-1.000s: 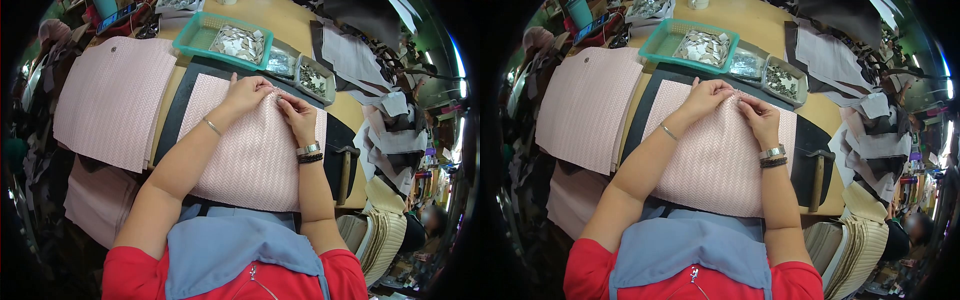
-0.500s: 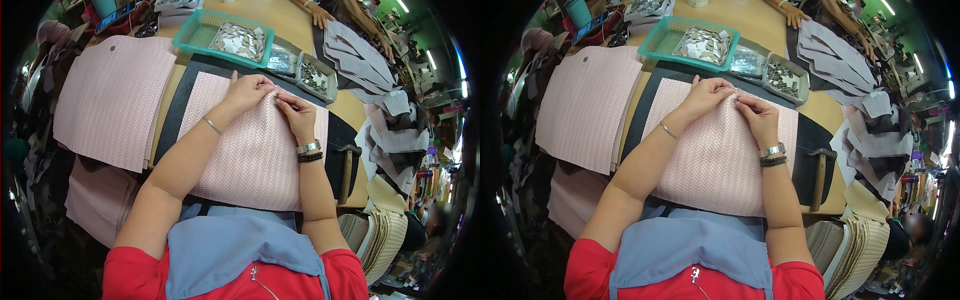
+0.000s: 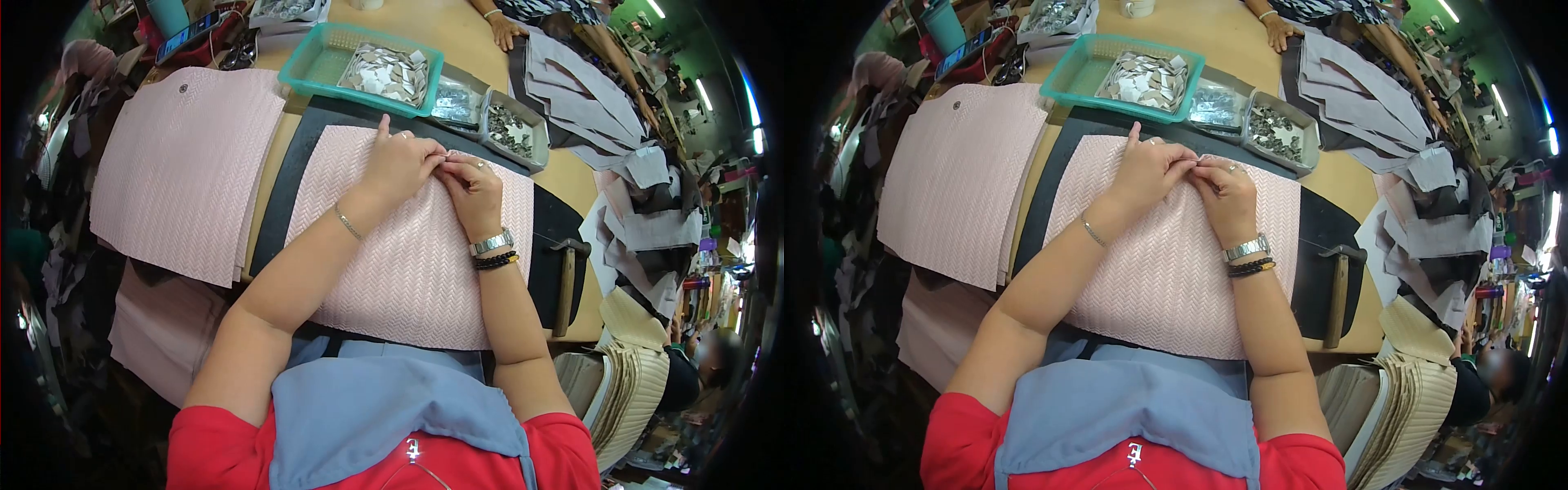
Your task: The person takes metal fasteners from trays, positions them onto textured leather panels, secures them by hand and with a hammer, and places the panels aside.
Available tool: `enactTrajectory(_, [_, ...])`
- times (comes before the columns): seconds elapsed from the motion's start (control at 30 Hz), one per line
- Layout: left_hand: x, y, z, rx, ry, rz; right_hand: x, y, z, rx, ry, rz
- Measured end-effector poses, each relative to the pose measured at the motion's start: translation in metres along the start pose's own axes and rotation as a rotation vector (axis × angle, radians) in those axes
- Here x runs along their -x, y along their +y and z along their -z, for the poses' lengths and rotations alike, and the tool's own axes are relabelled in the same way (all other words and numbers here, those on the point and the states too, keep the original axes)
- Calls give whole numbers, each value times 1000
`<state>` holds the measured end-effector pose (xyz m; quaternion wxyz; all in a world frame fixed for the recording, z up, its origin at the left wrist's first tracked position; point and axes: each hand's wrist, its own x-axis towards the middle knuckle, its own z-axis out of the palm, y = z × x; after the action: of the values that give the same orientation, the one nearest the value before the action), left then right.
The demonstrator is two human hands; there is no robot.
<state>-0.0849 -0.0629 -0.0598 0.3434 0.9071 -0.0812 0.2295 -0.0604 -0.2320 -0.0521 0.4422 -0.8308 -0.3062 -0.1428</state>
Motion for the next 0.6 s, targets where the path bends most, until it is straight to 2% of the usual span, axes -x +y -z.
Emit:
enactTrajectory(0.07, [0, 6, 6, -26, 20, -50, -4, -4, 5, 121, 74, 130])
enactTrajectory(0.13, [-1, 11, 15, -25, 35, -130, -5, -6, 7, 114, 102, 123])
enactTrajectory(0.2, [-2, 13, 21, -66, 64, -232, -4, -7, 7, -21, 77, -20])
enactTrajectory(0.3, [5, 17, 26, -173, 126, -375, -5, -2, 22, 75, -49, 82])
enactTrajectory(0.43, [22, 28, 32, -261, 240, -457, -1, -14, 33, 66, 25, 294])
enactTrajectory(0.6, [32, 32, 35, -282, 336, -503, 10, -27, 40, 89, 86, 345])
